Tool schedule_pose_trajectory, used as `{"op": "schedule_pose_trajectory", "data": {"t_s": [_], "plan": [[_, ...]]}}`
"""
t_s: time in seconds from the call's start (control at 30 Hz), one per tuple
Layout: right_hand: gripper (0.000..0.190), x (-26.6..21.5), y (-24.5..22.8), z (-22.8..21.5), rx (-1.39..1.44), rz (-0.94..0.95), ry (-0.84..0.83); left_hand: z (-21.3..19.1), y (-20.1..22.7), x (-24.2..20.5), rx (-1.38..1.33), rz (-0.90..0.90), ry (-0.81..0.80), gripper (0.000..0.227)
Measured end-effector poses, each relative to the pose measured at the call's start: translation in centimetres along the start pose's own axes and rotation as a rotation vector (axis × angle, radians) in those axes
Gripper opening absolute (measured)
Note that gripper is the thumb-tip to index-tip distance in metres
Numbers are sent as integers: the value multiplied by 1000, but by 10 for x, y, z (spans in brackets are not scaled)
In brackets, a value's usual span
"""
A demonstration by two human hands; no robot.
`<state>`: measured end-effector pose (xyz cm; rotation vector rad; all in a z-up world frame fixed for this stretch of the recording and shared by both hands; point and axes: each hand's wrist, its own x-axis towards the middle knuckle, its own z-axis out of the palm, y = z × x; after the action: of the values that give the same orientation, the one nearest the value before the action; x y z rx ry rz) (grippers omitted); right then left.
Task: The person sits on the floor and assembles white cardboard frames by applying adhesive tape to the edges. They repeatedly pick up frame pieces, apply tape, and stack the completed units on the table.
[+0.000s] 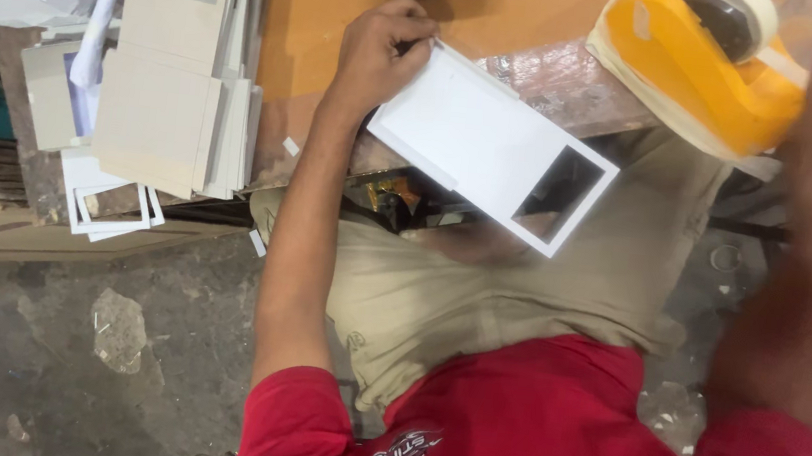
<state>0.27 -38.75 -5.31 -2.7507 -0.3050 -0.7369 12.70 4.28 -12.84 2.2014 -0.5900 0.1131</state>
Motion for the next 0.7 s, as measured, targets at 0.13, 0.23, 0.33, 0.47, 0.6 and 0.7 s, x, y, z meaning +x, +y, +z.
{"op": "schedule_pose_trajectory", "data": {"t_s": [0.13,0.23,0.33,0.47,0.6,0.7], "plan": [[19,-7,39,6,464,331,-273,-3,5,1,-1,-44,-3,20],[23,-17,56,7,486,539,-426,-2,7,1,5,-30,5,19],[23,-20,73,15,584,649,-463,-4,9,1,-5,-26,8,19],[22,-37,100,14,833,390,-382,-5,10,0,-34,-38,7,20],[23,-52,116,14,784,323,-324,-5,9,0,-39,-27,6,18],[22,-50,111,8,882,425,-324,-5,9,0,-39,-33,5,17]]}}
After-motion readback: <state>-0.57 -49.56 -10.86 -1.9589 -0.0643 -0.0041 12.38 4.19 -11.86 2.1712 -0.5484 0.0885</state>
